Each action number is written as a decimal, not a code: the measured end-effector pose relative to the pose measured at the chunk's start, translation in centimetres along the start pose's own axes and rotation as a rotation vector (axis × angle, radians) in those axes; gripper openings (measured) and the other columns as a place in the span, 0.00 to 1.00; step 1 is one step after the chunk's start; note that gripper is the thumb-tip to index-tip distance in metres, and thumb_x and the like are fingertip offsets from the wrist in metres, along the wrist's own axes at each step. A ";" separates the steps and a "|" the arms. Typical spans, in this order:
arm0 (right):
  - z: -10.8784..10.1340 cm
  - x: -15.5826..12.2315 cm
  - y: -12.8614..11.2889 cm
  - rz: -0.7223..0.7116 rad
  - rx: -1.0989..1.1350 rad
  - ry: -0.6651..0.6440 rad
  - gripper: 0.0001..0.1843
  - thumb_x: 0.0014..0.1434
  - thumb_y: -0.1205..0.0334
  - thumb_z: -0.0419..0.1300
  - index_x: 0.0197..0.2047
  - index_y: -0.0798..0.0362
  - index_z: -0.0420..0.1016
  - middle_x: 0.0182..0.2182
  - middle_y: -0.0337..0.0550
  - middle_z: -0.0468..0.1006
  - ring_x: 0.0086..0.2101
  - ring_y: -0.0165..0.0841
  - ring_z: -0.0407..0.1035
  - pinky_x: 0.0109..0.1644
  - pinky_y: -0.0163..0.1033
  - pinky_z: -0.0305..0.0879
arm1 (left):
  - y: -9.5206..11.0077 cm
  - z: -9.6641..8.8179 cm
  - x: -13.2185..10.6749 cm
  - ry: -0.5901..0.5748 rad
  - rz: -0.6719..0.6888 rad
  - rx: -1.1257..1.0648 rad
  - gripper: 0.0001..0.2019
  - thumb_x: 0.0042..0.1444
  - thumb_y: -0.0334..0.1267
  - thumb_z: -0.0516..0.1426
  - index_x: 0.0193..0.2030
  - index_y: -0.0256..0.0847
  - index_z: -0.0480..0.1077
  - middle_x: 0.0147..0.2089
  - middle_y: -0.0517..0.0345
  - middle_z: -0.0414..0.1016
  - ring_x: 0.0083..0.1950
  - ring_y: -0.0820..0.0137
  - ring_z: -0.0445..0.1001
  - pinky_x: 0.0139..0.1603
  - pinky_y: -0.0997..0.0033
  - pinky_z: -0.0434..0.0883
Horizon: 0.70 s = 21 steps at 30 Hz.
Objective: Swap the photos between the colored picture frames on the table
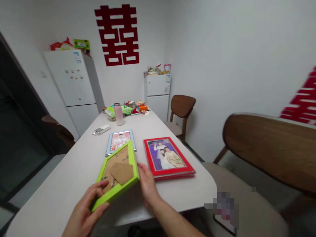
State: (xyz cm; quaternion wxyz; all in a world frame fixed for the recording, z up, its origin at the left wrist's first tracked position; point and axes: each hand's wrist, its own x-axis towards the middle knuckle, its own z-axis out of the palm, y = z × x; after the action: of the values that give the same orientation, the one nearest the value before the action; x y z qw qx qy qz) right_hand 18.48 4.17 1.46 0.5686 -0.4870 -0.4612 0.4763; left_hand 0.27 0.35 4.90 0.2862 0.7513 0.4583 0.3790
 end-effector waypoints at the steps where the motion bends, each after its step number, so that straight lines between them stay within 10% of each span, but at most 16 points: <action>1: 1.0 -0.8 0.1 0.080 0.193 -0.028 0.24 0.50 0.44 0.48 0.44 0.51 0.65 0.27 0.43 0.72 0.28 0.33 0.67 0.30 0.38 0.62 | 0.6 0.1 0.1 0.029 -0.042 -0.100 0.08 0.49 0.42 0.54 0.28 0.41 0.61 0.50 0.49 0.64 0.52 0.58 0.62 0.51 0.53 0.59; 5: 4.8 -2.2 -0.3 0.327 0.748 -0.132 0.21 0.47 0.48 0.54 0.42 0.49 0.62 0.23 0.35 0.68 0.21 0.26 0.63 0.24 0.33 0.59 | 2.7 1.4 0.1 0.044 -0.198 -0.469 0.12 0.46 0.48 0.55 0.28 0.41 0.64 0.52 0.52 0.64 0.53 0.57 0.62 0.51 0.60 0.61; 9: 4.3 -2.1 -1.5 0.194 0.874 0.029 0.21 0.48 0.57 0.55 0.47 0.46 0.59 0.25 0.33 0.70 0.23 0.25 0.64 0.25 0.31 0.60 | 4.8 2.4 0.9 0.077 -0.245 -0.614 0.17 0.40 0.46 0.60 0.36 0.41 0.66 0.47 0.54 0.69 0.49 0.58 0.66 0.47 0.63 0.66; 15: -3.4 0.2 -4.3 -0.094 0.529 0.155 0.26 0.46 0.63 0.54 0.51 0.48 0.58 0.32 0.35 0.73 0.29 0.28 0.67 0.32 0.33 0.64 | 8.1 2.7 4.8 0.280 -0.183 -0.723 0.27 0.39 0.44 0.62 0.48 0.45 0.62 0.46 0.61 0.69 0.48 0.64 0.67 0.48 0.69 0.66; 21: -13.4 4.2 -6.7 -0.007 -0.396 0.298 0.27 0.49 0.66 0.50 0.55 0.52 0.55 0.33 0.37 0.75 0.25 0.26 0.67 0.27 0.32 0.64 | 6.3 7.4 7.8 0.008 -0.243 -0.854 0.31 0.42 0.39 0.60 0.54 0.39 0.55 0.49 0.51 0.67 0.49 0.62 0.67 0.49 0.61 0.65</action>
State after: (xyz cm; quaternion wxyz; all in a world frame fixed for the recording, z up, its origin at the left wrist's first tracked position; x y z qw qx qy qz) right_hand 32.88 6.28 7.05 0.5256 -0.6522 -0.4580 0.2976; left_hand 11.69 4.19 8.13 0.6117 0.5050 0.3466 0.5007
